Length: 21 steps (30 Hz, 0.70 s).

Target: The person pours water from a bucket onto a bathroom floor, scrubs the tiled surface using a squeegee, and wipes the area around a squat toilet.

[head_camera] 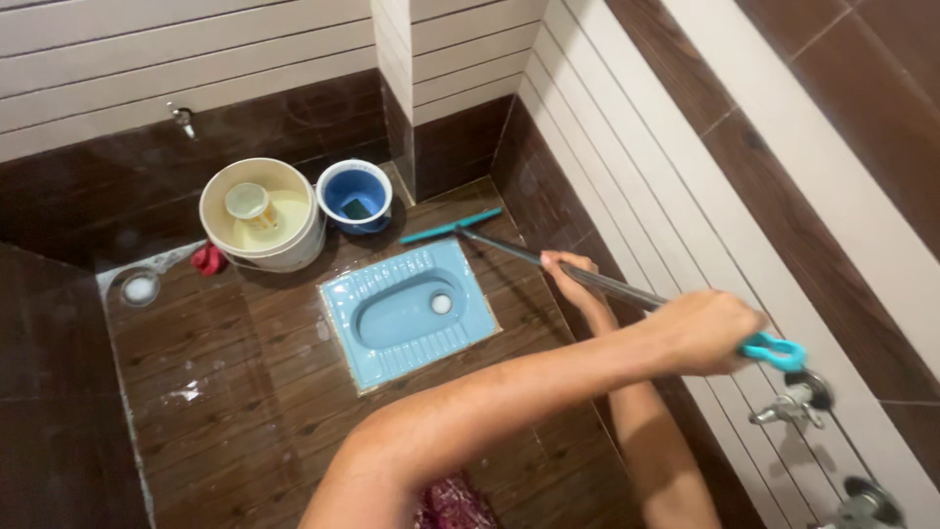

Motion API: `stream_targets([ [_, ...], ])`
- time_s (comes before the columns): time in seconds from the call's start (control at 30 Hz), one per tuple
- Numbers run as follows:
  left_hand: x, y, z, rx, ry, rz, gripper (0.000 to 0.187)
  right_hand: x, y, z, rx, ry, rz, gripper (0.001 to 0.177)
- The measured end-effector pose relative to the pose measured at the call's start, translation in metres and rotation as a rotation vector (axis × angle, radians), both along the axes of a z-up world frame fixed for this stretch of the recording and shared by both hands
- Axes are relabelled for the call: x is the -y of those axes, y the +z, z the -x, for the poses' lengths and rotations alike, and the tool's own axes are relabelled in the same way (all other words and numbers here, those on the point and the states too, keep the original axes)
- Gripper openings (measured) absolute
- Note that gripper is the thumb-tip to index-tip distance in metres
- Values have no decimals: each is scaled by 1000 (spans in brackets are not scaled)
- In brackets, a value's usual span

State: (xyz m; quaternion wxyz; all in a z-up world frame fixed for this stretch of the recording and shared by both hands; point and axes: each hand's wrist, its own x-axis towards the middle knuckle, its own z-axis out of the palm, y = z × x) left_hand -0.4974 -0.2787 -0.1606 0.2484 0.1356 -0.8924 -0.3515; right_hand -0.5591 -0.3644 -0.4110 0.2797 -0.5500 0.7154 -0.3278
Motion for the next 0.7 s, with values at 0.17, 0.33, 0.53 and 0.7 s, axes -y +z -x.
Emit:
stream_targets([
  [0.17,-33,55,64,-81,-129,-96,29,-88,91,40,38,71,-1,35],
  [0.33,-83,86,115,-219,-144,-5,33,-176,164,43,100,-141,-277,31],
  [0.53,-104,107,120,-304,-125,-82,21,-227,160,79,241,-77,-273,25],
  [0.7,-86,126,102,-299,-70,-89,22,-220,186,53,118,-16,-4,30],
])
